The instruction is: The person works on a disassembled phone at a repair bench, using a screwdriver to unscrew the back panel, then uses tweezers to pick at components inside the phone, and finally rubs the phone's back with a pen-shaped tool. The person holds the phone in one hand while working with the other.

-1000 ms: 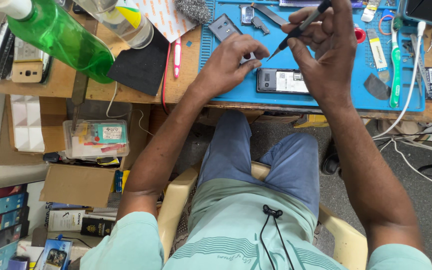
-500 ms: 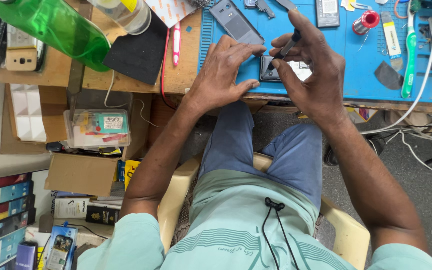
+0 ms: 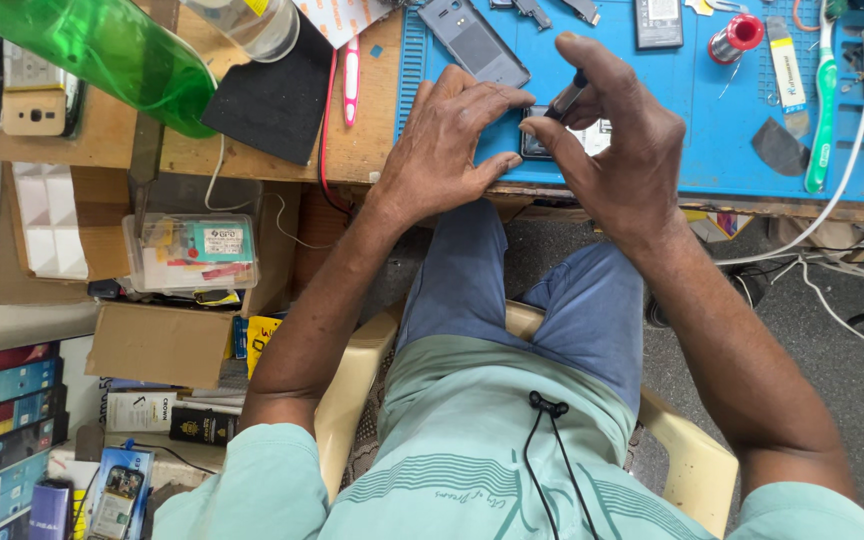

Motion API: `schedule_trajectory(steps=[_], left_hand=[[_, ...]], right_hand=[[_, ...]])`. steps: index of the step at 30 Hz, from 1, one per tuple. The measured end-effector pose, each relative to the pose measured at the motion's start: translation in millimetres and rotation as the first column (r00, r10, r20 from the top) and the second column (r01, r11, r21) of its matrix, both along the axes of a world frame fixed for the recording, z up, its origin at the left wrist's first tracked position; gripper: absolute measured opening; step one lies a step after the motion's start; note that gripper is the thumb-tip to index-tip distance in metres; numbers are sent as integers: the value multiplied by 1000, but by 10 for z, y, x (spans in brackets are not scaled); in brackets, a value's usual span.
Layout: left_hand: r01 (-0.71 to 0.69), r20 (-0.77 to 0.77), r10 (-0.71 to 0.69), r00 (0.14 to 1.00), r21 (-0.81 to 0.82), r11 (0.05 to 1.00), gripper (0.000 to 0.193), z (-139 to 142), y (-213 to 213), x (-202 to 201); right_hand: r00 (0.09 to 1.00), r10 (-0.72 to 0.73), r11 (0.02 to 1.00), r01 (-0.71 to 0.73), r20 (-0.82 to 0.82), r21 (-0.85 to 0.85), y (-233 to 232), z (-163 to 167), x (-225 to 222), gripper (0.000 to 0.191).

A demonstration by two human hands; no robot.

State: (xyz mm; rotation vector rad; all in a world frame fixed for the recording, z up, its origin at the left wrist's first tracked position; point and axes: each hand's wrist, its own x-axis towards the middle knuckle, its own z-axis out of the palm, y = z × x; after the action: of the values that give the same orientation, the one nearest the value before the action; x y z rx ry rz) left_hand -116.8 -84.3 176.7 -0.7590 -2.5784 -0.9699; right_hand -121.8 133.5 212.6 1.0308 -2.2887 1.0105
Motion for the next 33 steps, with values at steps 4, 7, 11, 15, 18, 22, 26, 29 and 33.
schedule_trajectory(steps=[4, 7, 11, 15, 18, 22, 26, 29, 33], left_hand=[[-1, 14, 1, 1000, -19, 1000, 59, 11, -4, -18], [50, -28, -50, 998, 0, 999, 59, 2, -64, -59], [304, 106, -408, 907, 506, 807, 59, -32, -57, -213], [179, 233, -398, 887, 620, 764, 66, -70, 109, -348], [48, 306, -249, 919, 541, 840, 71, -92, 165, -350], [298, 105, -479, 871, 662, 687, 74, -98, 64, -331], [99, 321, -398, 859, 659, 745, 75, -100, 107, -339], [50, 291, -275, 916, 598, 800, 78, -75, 174, -319], [166, 269, -472, 840, 700, 694, 71, 11, 99, -270]], right_hand=[[985, 159, 987, -161, 73, 14, 40, 121, -14, 62], [980, 198, 979, -199, 27, 46, 55, 223, -51, 61], [995, 99, 994, -99, 9, 43, 45, 295, -61, 58], [981, 183, 983, -182, 69, -15, 39, 309, -60, 57], [983, 167, 986, -166, 79, -24, 20, 288, -37, 62], [981, 147, 989, -144, 128, -32, -6, 282, -39, 59], [991, 120, 993, -118, 67, -28, -32, 283, -35, 57], [979, 147, 988, -138, 138, -71, -27, 287, -54, 60], [990, 133, 991, -133, 55, -11, 17, 272, -50, 60]])
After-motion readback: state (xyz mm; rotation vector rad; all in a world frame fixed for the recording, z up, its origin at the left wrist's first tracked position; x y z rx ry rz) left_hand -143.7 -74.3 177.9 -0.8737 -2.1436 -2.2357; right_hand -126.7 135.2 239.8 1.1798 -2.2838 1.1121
